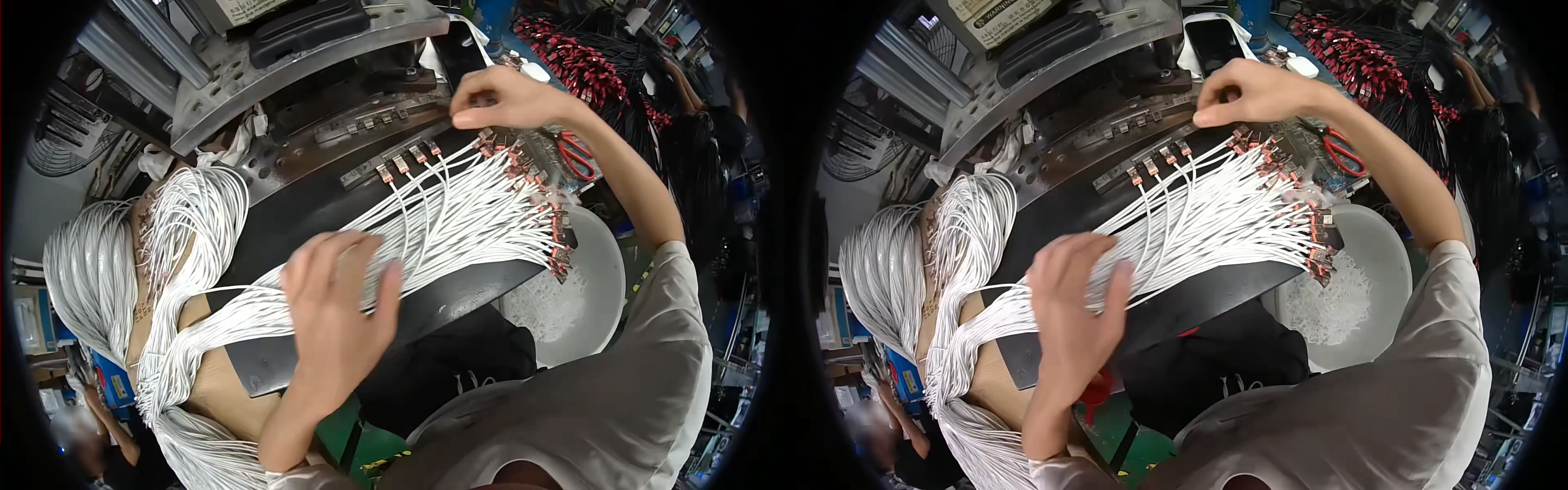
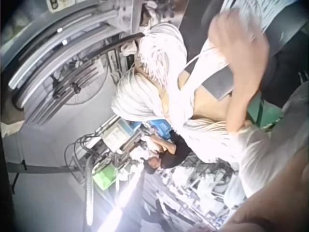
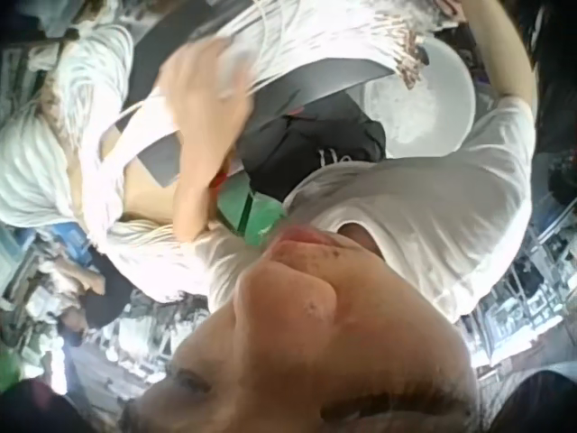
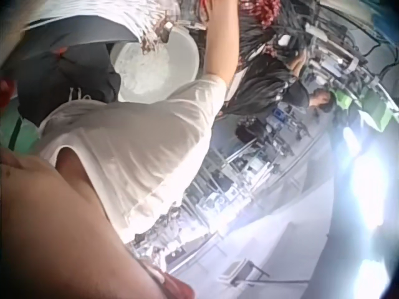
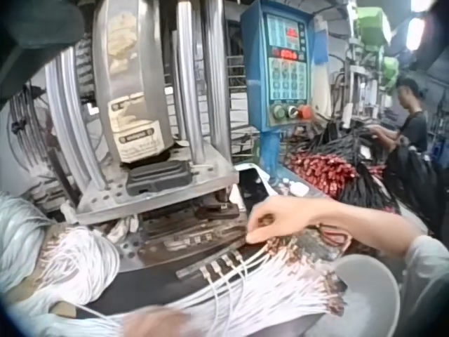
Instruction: Assembling and organizing multiple white electrical cables into a terminal block at a manufacturing station.
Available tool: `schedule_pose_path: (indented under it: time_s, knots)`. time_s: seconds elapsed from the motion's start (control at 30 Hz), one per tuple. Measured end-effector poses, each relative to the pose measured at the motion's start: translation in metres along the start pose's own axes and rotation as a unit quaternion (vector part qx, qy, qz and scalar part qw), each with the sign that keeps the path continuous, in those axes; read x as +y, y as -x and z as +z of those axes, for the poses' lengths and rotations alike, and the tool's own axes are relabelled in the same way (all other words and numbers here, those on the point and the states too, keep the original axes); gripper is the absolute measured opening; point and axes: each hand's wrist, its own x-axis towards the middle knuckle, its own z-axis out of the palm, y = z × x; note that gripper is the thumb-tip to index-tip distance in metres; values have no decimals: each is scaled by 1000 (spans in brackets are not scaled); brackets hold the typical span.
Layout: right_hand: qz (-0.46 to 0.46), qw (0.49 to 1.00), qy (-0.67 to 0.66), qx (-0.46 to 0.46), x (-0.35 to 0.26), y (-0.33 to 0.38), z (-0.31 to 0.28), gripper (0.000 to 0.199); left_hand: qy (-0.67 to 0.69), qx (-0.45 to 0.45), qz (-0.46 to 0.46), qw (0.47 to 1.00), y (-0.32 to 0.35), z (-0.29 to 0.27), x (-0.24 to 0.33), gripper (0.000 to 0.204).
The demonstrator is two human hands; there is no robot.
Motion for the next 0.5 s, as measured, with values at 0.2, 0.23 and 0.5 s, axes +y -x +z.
schedule_pose_path:
  time_s: [0.2, 0.23, 0.5]
  knots:
    - [-78, 985, 143, 62, -7, -14, 55, 21, -14, -24, 28, 999, -52, 73, 22, 38]
    - [-64, 994, 75, 40, -13, -14, 54, 23, -21, -44, 11, 999, -57, 75, 19, 39]
    - [23, 973, -204, 105, -20, -87, 39, 28, -49, -48, 4, 998, -75, 66, -5, 35]
